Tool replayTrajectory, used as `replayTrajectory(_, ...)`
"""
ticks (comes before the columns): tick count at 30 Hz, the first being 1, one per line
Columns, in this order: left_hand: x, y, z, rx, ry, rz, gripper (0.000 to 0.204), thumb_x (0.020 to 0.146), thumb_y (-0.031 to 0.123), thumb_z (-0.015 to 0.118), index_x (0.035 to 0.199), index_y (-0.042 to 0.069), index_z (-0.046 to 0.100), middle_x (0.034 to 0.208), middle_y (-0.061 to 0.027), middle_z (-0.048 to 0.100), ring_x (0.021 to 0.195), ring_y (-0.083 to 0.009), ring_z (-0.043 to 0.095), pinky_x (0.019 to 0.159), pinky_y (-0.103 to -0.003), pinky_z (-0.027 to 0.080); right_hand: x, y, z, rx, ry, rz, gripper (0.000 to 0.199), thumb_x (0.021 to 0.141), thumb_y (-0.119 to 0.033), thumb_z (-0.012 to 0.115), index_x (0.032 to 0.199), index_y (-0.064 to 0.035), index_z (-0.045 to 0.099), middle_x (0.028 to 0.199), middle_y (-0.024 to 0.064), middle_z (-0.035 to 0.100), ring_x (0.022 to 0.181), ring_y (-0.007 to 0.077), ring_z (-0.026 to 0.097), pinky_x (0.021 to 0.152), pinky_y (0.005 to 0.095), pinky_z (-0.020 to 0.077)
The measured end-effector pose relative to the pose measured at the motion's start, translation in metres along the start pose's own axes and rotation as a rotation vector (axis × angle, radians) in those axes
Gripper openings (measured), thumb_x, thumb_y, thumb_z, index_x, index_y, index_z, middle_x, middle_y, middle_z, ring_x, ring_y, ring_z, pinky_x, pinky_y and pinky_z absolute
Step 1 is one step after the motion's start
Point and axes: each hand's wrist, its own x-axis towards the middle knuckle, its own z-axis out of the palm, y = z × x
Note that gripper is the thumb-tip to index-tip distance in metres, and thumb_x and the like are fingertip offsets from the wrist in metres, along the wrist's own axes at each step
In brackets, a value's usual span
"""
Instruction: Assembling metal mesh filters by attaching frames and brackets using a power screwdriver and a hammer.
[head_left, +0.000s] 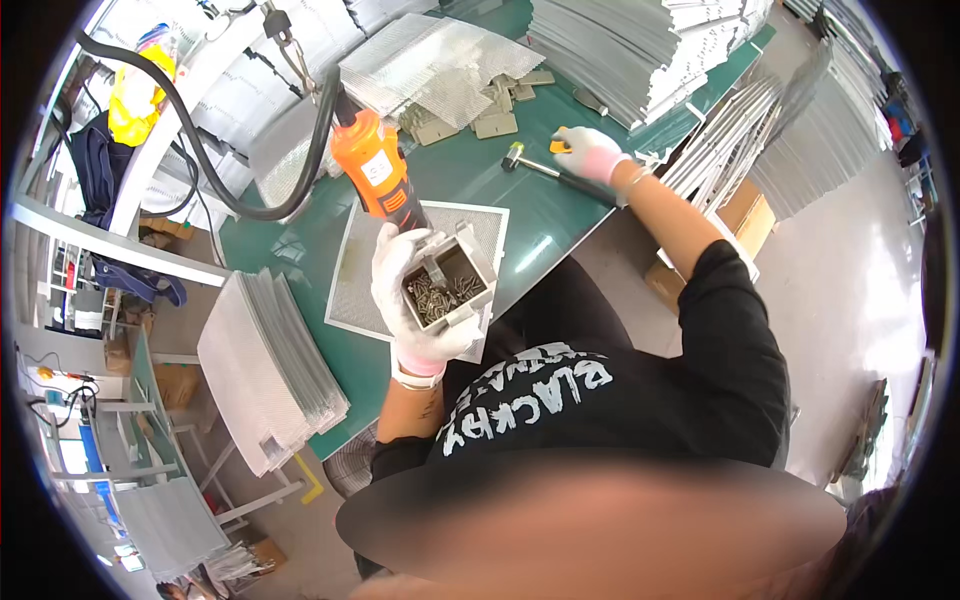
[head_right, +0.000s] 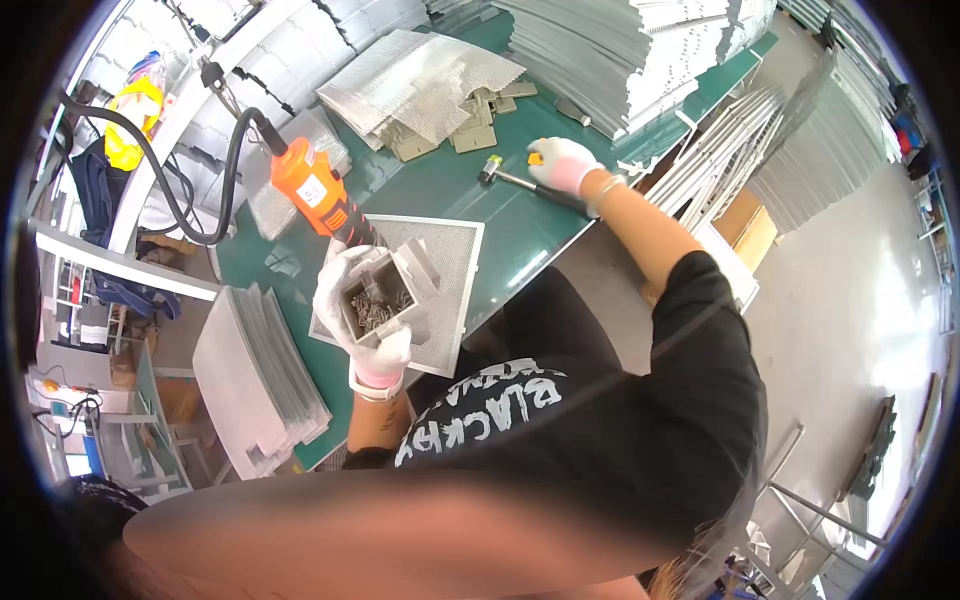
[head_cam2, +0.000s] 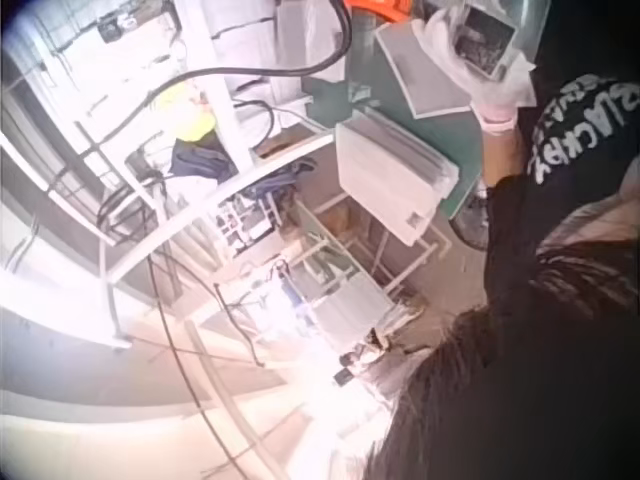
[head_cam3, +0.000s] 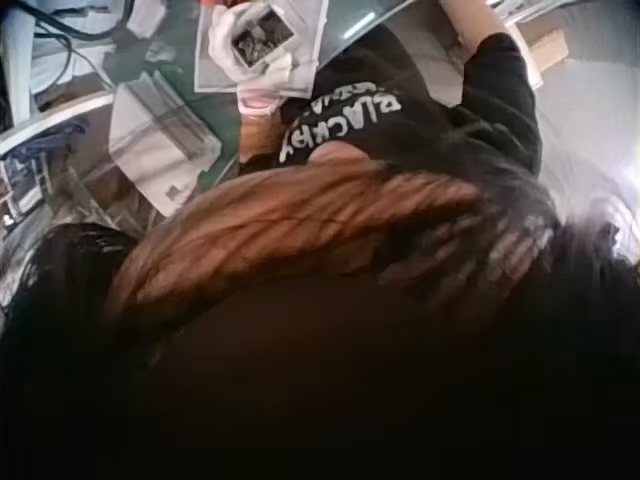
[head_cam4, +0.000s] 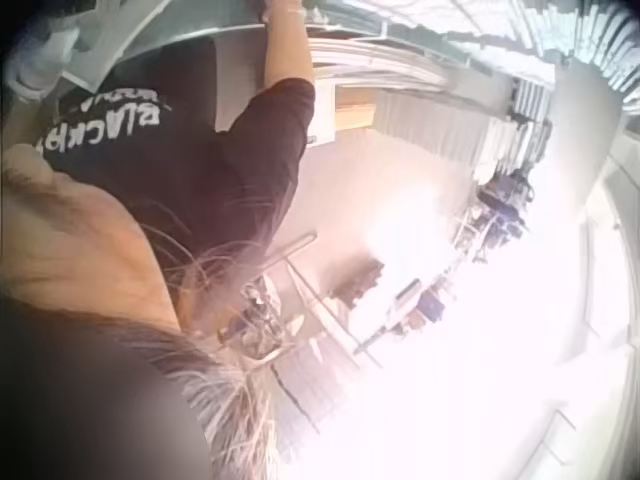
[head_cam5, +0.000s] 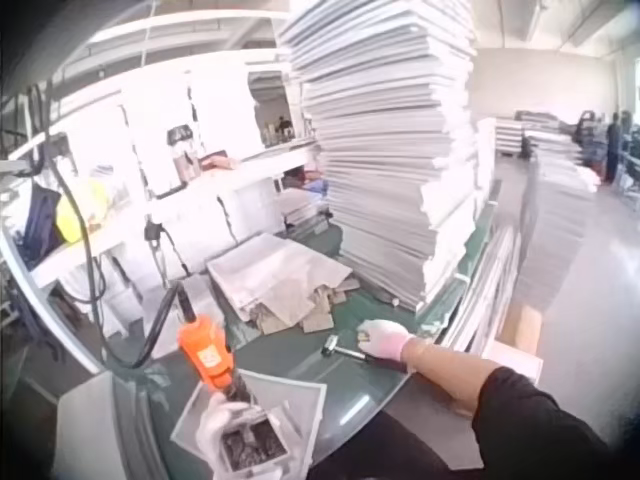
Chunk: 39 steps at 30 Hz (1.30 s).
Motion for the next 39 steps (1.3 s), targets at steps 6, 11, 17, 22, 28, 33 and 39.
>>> replayTrajectory(6,0.001,0.007,-0.005,0.127,0.027,-0.021,0.086,0.077,0.050,0.074,0.139,0.001,0.040,0.120,-0.0191,0.058,0.106,-0.0305,0.064,0.116,-0.055,0.028,0.014,-0.033,0.048,-0.098,0.054,-0.114,0.028,0.084,-0.022,0.061,0.107,-0.0067,0.068,0.111,0.0172,0.065,0.101,0.0350,0.066,0.087,0.0457,0.0530)
replayTrajectory(11,-0.006,0.008,-0.037,0.072,0.068,-0.062,0.090,0.076,0.059,0.077,0.136,0.002,0.043,0.119,-0.0180,0.060,0.107,-0.0315,0.064,0.115,-0.056,0.030,0.003,-0.029,0.049,0.026,0.131,-0.268,0.025,0.085,-0.018,0.061,0.107,-0.0084,0.068,0.109,0.0165,0.065,0.098,0.0364,0.065,0.087,0.0445,0.0526)
replayTrajectory(17,-0.003,0.013,-0.044,0.137,0.067,-0.091,0.091,0.071,0.055,0.082,0.137,0.006,0.044,0.114,-0.0170,0.061,0.109,-0.0306,0.061,0.117,-0.056,0.023,0.048,0.019,0.010,-0.169,0.353,0.238,0.043,0.088,-0.016,0.060,0.129,-0.0075,0.052,0.128,0.0200,0.053,0.108,0.0375,0.064,0.091,0.0467,0.0537)
replayTrajectory(22,0.000,0.016,-0.025,0.057,-0.027,-0.072,0.091,0.070,0.050,0.084,0.138,0.005,0.044,0.114,-0.0165,0.063,0.111,-0.0307,0.060,0.117,-0.053,0.024,0.083,0.038,-0.003,-0.089,0.225,0.528,0.042,0.093,-0.015,0.055,0.134,-0.0081,0.050,0.137,0.0203,0.051,0.117,0.0374,0.062,0.096,0.0461,0.0528)
replayTrajectory(28,0.005,0.008,-0.009,0.079,-0.068,-0.031,0.092,0.068,0.058,0.082,0.132,0.002,0.048,0.120,-0.0164,0.059,0.113,-0.0330,0.058,0.114,-0.055,0.028,0.071,0.025,-0.018,-0.164,0.181,0.370,0.039,0.094,-0.018,0.060,0.128,-0.0010,0.053,0.123,0.0231,0.062,0.113,0.0354,0.064,0.089,0.0434,0.0545)
replayTrajectory(33,0.005,0.003,-0.008,0.203,-0.063,0.002,0.092,0.069,0.053,0.083,0.136,0.003,0.045,0.121,-0.0186,0.058,0.114,-0.0339,0.056,0.114,-0.056,0.026,-0.070,-0.112,-0.080,0.918,0.759,-0.496,0.037,0.092,-0.012,0.061,0.123,0.0023,0.047,0.089,0.0132,0.066,0.074,0.0279,0.067,0.065,0.0374,0.0546)
replayTrajectory(39,0.010,0.000,0.005,0.253,-0.113,0.049,0.094,0.071,0.055,0.080,0.140,0.003,0.043,0.123,-0.0205,0.056,0.116,-0.0360,0.056,0.114,-0.055,0.026,-0.161,-0.172,-0.089,1.244,0.728,-1.544,0.063,0.086,-0.003,0.068,0.140,-0.0037,0.035,0.103,0.0195,0.066,0.043,0.0180,0.056,0.045,0.0279,0.0486)
